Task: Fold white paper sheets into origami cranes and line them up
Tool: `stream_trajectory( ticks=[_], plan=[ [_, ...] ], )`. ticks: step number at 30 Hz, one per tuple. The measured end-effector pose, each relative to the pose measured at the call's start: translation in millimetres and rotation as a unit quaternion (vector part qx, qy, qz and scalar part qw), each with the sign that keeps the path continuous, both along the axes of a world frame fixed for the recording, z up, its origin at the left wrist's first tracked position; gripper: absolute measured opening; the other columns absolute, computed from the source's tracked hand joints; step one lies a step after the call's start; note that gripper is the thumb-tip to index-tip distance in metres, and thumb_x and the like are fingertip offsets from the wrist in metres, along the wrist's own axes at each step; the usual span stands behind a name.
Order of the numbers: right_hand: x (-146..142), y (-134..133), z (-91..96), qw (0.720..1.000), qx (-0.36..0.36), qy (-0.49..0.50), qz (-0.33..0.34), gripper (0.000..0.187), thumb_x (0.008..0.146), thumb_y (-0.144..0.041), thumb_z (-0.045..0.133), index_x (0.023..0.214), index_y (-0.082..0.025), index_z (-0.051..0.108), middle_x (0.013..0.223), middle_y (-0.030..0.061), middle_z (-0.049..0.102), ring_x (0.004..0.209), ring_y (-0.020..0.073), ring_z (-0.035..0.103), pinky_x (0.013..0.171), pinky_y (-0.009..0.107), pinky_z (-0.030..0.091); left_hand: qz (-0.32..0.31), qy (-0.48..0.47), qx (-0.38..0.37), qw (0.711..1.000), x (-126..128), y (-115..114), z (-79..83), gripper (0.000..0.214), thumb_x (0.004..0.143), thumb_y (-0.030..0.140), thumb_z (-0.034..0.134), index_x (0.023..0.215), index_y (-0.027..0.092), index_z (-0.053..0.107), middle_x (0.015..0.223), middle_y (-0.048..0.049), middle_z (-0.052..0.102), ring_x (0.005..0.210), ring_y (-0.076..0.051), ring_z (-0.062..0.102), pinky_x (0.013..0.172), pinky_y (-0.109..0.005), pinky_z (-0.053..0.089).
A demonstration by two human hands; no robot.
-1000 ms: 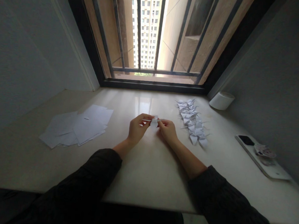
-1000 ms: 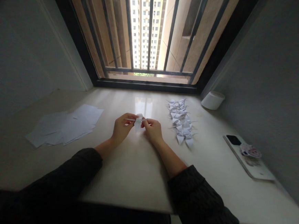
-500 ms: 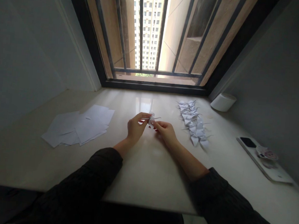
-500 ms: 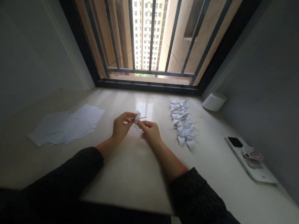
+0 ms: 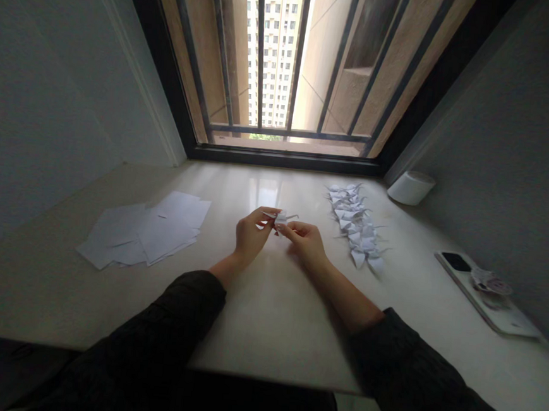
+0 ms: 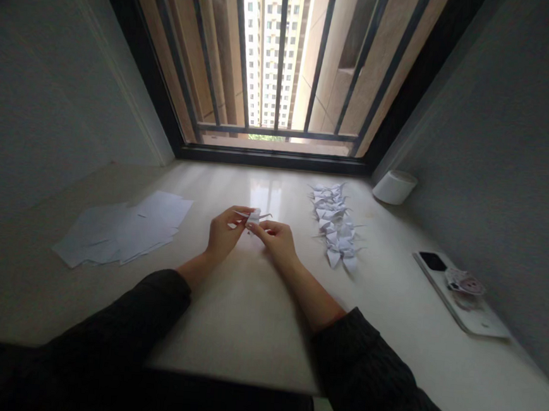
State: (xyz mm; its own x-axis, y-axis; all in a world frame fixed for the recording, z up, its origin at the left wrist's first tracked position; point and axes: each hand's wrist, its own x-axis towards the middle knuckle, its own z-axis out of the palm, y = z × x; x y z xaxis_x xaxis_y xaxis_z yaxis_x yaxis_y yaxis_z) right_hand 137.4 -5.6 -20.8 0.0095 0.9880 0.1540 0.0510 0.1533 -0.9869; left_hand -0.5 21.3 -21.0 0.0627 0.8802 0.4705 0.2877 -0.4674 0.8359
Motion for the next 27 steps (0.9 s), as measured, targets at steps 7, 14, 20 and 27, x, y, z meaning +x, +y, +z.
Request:
stream_trajectory(
  ticks=[7, 14, 20, 27],
  plan=[
    [-0.4, -3.3, 4.1, 0.999, 0.033, -0.037, 0.003, 0.032, 0.064, -0.047, 0.07, 0.054, -0.018, 0.061, 0.05, -0.0031, 0.052, 0.047, 0.0089, 0.041, 0.048, 0.024, 0.029, -0.005, 0.004, -0.012, 1.0, 0.0, 1.9, -3.9, 0.022, 0.078, 0.013, 0.057, 0.094, 0.023, 0.067, 0.091, -0.0009, 0.071, 0.079, -0.013, 0.066, 0.065, -0.022, 0.051],
    [0.4, 0.7, -0.7, 0.998, 0.061, -0.033, 0.0, 0.032, 0.06, -0.045, 0.074, 0.053, -0.018, 0.059, 0.054, -0.0028, 0.053, 0.055, 0.0108, 0.046, 0.056, 0.025, 0.035, -0.008, 0.004, -0.015, 1.0, 0.2, 0.6, -2.8, 0.028, 0.075, 0.007, 0.054, 0.094, 0.022, 0.067, 0.091, -0.0008, 0.071, 0.08, -0.013, 0.066, 0.065, -0.022, 0.051],
    [-1.3, -1.7, 2.3, 0.996, 0.073, -0.056, 0.008, 0.028, 0.064, -0.043, 0.071, 0.055, -0.018, 0.062, 0.057, -0.0016, 0.058, 0.056, 0.0116, 0.049, 0.057, 0.026, 0.038, 0.001, -0.01, -0.01, 1.0, -0.7, 2.4, -1.5, 0.027, 0.075, 0.008, 0.055, 0.095, 0.022, 0.067, 0.091, -0.0016, 0.071, 0.079, -0.013, 0.066, 0.065, -0.022, 0.05],
    [-0.6, -2.6, 1.5, 0.99, 0.106, -0.096, -0.005, 0.025, 0.064, -0.042, 0.073, 0.055, -0.02, 0.064, 0.061, -0.0006, 0.062, 0.06, 0.0129, 0.051, 0.061, 0.026, 0.04, -0.003, -0.024, -0.035, 0.999, -1.1, 5.4, -4.8, 0.024, 0.076, 0.012, 0.056, 0.095, 0.021, 0.068, 0.089, -0.0028, 0.072, 0.078, -0.014, 0.067, 0.064, -0.023, 0.051]
  ],
)
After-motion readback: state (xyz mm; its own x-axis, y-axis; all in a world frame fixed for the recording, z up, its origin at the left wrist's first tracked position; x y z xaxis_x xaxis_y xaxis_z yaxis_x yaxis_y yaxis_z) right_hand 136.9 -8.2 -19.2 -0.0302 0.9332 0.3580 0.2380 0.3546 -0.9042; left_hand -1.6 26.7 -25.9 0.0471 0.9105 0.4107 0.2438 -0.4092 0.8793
